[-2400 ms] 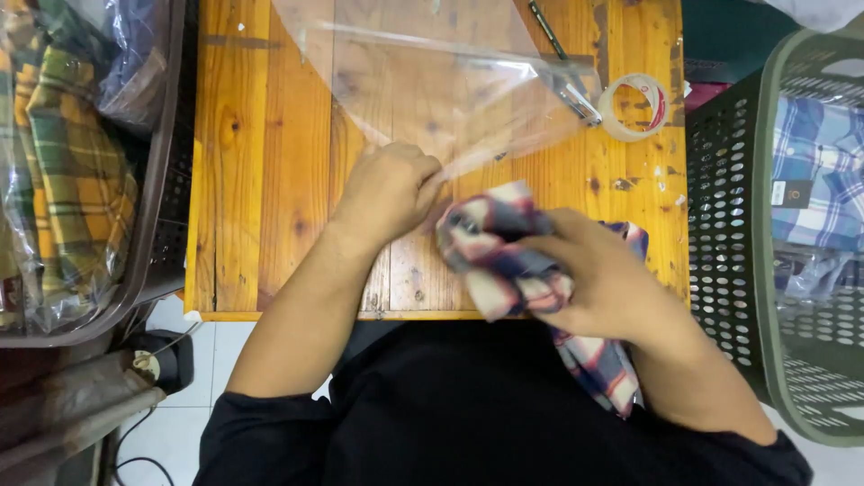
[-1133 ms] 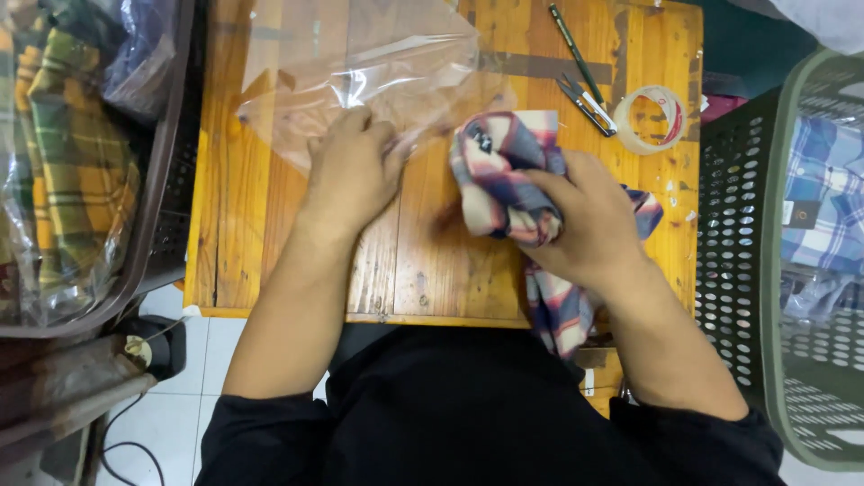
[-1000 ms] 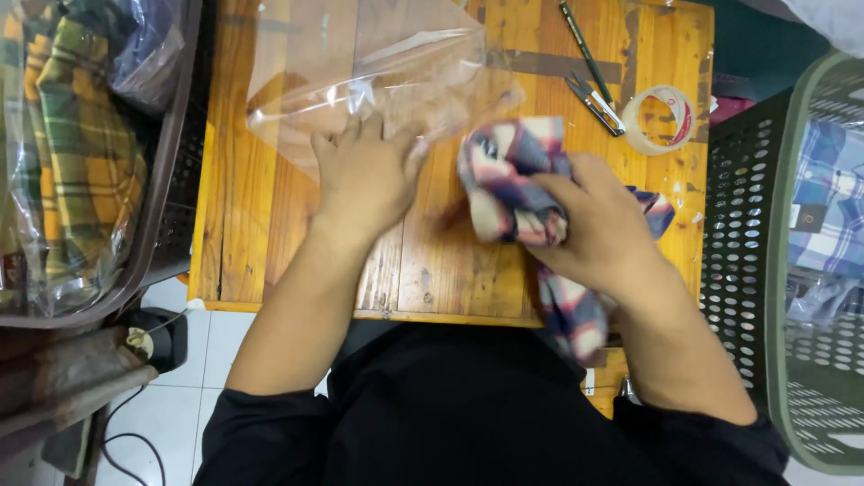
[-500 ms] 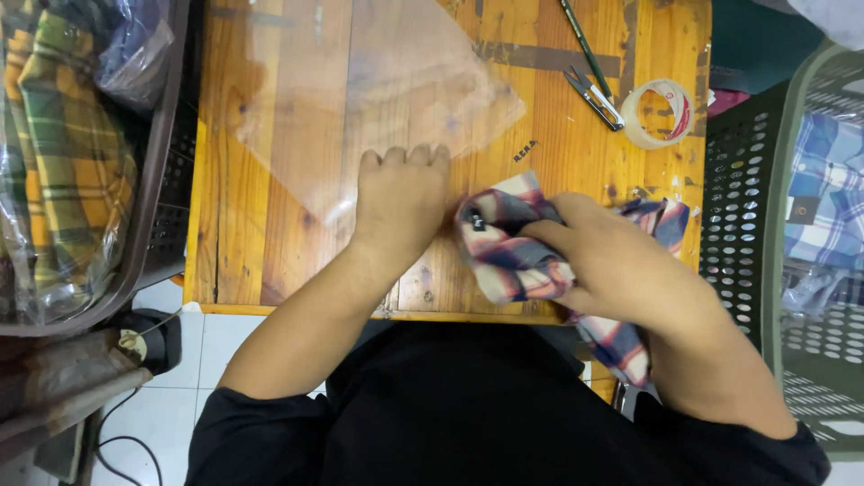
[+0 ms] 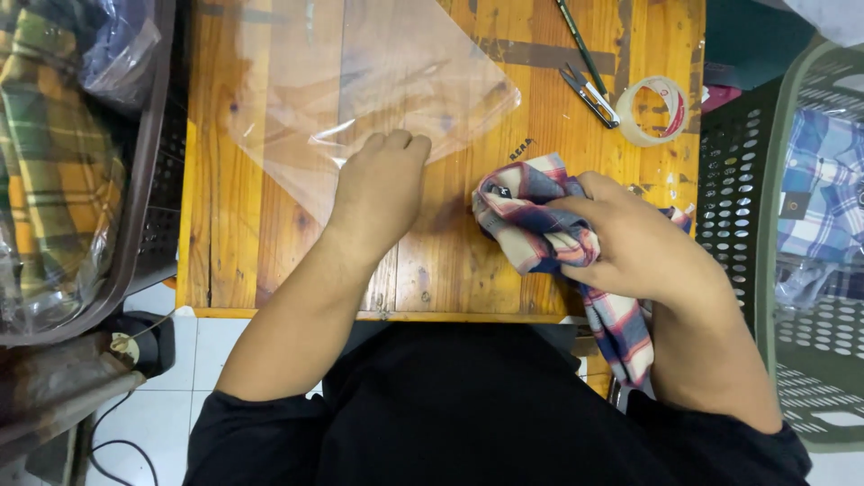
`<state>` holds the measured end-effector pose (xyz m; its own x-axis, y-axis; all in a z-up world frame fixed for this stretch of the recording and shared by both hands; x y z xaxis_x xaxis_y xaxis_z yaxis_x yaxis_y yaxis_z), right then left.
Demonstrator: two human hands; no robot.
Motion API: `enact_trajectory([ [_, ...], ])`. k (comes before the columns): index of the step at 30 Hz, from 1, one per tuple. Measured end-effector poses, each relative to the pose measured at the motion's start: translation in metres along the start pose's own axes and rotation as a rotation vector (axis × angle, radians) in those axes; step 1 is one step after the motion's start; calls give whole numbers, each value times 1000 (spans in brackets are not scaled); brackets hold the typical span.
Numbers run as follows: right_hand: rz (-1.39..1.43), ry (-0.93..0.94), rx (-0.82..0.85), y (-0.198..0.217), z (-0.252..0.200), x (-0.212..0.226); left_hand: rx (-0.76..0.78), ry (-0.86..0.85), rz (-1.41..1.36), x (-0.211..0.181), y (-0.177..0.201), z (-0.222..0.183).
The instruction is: Folding a plaid shirt and sealing it inside a clear plastic bag using adhesive tape.
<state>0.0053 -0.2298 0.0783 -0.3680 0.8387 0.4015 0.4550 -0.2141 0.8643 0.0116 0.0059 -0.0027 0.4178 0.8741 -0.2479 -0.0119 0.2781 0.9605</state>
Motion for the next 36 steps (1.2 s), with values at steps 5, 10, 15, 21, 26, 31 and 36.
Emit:
enact_trajectory([
  [5,35,31,-66,-4,-3,-7,-255,19,145,2,-11,5],
  [10,33,115,-204,-16,0,-5,-209,62,5,-5,17,2],
  [15,-11,138,-231,-23,9,16,-200,-4,-599,-9,30,3],
  [21,-54,136,-257,-27,22,25,-195,9,-633,-13,50,3],
  [26,-128,55,-183,-24,36,34,-329,-50,-670,-5,48,2],
  [31,-151,-54,-25,-18,55,33,-479,-96,-701,3,49,-1],
  [36,-134,-106,118,-2,61,46,-715,-196,-606,1,66,-8],
])
Point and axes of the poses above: each hand's wrist, its own z-axis towards the middle knuckle, its own y-axis out of the back of the hand, x = y × z, the point moved 2 cm from there along z, towards the middle knuckle, and after that the axes turned 11 degrees about -y, right-handed, at the moved point
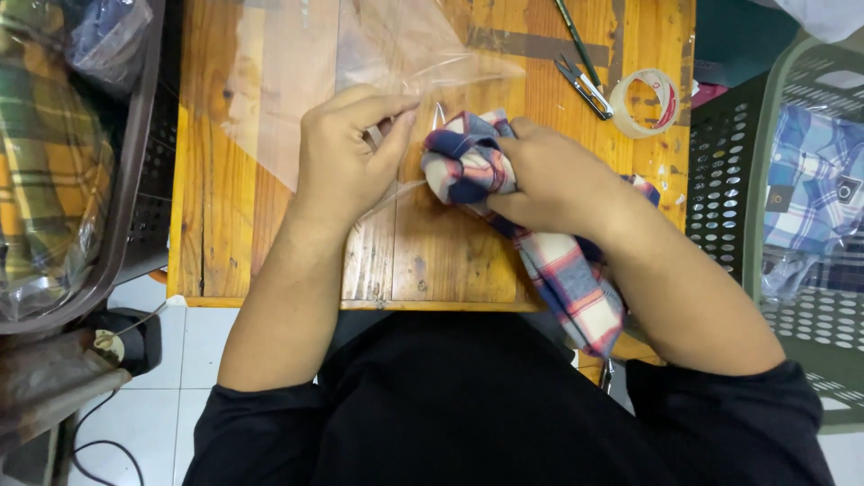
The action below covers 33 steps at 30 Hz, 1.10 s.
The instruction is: Folding a plaid shirt and sealing it inside a clear plastic bag using adhesive tape.
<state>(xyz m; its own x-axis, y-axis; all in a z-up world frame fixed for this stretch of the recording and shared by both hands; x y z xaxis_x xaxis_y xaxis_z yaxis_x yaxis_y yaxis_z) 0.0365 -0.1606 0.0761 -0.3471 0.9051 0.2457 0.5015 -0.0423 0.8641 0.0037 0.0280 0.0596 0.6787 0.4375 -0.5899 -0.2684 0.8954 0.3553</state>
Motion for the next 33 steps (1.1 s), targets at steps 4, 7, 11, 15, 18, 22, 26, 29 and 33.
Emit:
enact_trajectory([
  [4,-31,-30,21,3,-1,8,-93,-76,-31,-10,6,3],
  [7,-19,-41,-11,-2,-5,9,-140,-99,4,-11,7,2],
  [11,1,58,-191,-12,-14,15,-58,-126,-24,-8,2,1],
  [15,76,198,-339,-11,-22,27,156,-25,-40,-2,3,-1],
  [18,129,226,-385,-6,-24,30,245,-47,44,-2,10,3],
  [22,179,280,-349,6,-26,34,249,-48,109,-3,14,8],
  [26,293,323,-305,13,-27,26,329,46,31,-5,15,10],
  [29,370,409,-316,12,-19,14,286,54,-37,-6,15,8],
  [33,353,308,-229,11,-4,11,248,7,-63,-10,14,9],
])
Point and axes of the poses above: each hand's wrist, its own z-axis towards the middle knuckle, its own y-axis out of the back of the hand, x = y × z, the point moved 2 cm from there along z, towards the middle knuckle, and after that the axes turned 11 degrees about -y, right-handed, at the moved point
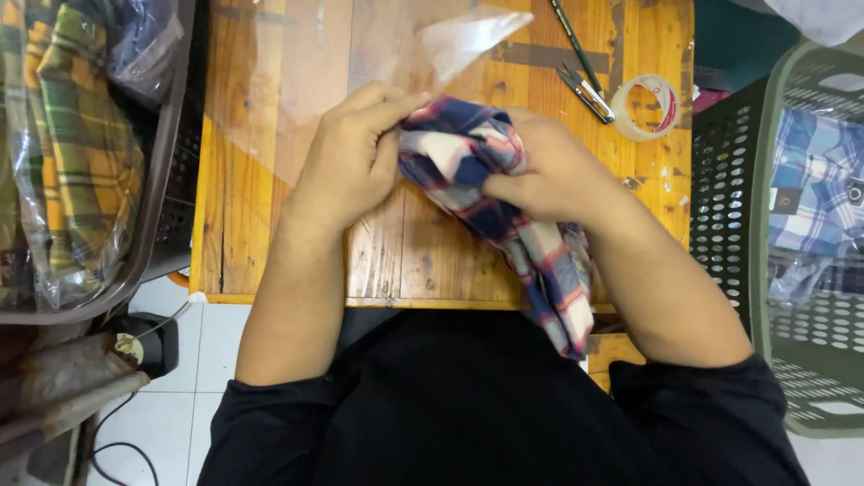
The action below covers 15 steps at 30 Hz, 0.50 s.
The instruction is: Folding a plaid shirt and sealing it inside a clear plastic bag using adhesive tape.
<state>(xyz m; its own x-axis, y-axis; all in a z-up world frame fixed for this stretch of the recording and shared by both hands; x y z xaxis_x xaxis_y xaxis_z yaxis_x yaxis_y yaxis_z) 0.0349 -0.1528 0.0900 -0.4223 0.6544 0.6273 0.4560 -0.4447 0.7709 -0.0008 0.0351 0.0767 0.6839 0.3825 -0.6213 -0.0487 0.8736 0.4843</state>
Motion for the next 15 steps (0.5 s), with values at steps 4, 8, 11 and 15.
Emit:
enact_trajectory([
  [4,21,-14,51,-2,8,7,-38,-43,17,-10,5,8],
  [8,-107,-87,50,-14,16,7,-47,-108,89,-18,7,15],
  [11,-259,-275,15,-29,19,6,-17,-154,161,-21,0,21],
  [15,-507,-50,-305,-51,23,3,162,-215,160,-22,-14,32],
])
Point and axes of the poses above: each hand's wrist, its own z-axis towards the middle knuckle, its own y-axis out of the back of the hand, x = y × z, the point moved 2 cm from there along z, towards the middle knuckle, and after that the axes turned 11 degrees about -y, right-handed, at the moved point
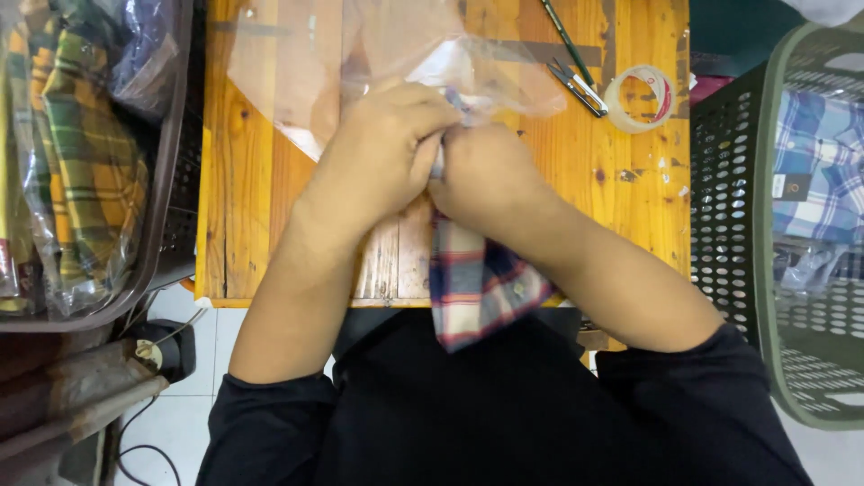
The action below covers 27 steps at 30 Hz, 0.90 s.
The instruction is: Folding a plaid shirt and sealing it inside a clear plastic bag using adhesive tape.
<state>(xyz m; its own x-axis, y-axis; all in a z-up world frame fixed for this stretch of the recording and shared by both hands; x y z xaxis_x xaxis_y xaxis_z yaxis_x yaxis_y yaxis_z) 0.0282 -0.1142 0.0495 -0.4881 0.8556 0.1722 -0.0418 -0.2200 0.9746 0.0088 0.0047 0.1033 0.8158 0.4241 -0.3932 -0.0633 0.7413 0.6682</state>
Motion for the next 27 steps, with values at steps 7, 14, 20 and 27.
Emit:
enact_trajectory([
  [7,13,8,-235,-3,2,10,55,-7,131,1,-8,1],
  [14,363,-11,-93,27,5,-5,1,7,219,3,-9,-7],
  [20,303,-102,55,16,-1,-34,-76,53,238,6,-19,-22],
  [27,64,-238,253,4,-20,-38,-7,43,234,2,-35,-33],
])
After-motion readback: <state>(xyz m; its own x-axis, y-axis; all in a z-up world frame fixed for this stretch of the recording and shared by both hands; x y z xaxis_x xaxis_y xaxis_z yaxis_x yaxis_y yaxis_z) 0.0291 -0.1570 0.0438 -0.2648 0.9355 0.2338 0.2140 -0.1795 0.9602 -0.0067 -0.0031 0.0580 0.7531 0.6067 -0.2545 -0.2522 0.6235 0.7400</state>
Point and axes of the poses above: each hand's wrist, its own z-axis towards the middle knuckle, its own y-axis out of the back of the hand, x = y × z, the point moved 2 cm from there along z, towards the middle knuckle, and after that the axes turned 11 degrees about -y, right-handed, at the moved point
